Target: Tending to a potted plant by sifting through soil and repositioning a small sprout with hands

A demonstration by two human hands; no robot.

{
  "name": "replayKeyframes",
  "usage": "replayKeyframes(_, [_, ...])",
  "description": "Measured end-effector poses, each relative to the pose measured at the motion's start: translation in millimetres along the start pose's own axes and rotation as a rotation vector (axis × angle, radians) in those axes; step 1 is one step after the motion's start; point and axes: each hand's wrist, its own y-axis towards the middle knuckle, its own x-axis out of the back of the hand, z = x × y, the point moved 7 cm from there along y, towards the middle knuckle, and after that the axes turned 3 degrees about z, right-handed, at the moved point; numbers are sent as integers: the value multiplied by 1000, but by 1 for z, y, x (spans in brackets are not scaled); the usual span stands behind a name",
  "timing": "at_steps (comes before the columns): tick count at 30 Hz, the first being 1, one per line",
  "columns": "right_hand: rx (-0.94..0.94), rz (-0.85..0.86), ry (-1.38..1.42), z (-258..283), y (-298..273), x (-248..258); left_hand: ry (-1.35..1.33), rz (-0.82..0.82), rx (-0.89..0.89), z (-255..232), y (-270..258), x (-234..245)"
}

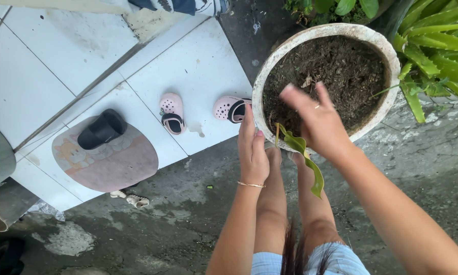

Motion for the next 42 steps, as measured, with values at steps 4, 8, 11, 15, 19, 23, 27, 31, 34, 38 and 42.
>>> replayKeyframes(4, [53, -30, -89, 6, 6, -5, -21, 15, -7, -11, 0, -2])
replayKeyframes(8, [63, -114, -206, -7, 11, 3, -16, 10, -11, -5, -2, -2])
replayKeyframes(11, [-105, -233, -299, -18, 26, 25, -7, 9, -45, -1, -2, -3])
replayKeyframes(15, [-42, -254, -376, -22, 31, 13, -1, -2, -50, -1, -3, -4])
replayKeyframes(19, [-41, -292, -413, -24, 31, 9, -11, 5, 15, -12, -3, -9])
replayKeyframes(23, [37, -356, -450, -16, 36, 5, 194, 63, 75, -5, -4, -12])
replayKeyframes(27, [8, -409, -291, -29, 19, 8, 466, 141, 72, -7, -3, -12])
replayKeyframes(31, [-181, -485, -94, -3, -34, 61, 711, 131, 54, -2, -1, -11])
replayKeyframes(34, [-193, -640, -59, -18, -114, 91, 780, 159, 64, -3, 2, -9])
replayKeyframes(38, [-584, -390, -577, -66, -207, 97, 856, 275, 250, -18, 11, -17])
replayKeyframes(42, [-618, -195, -476, -51, -181, 98, 884, 224, 239, -23, 18, -18])
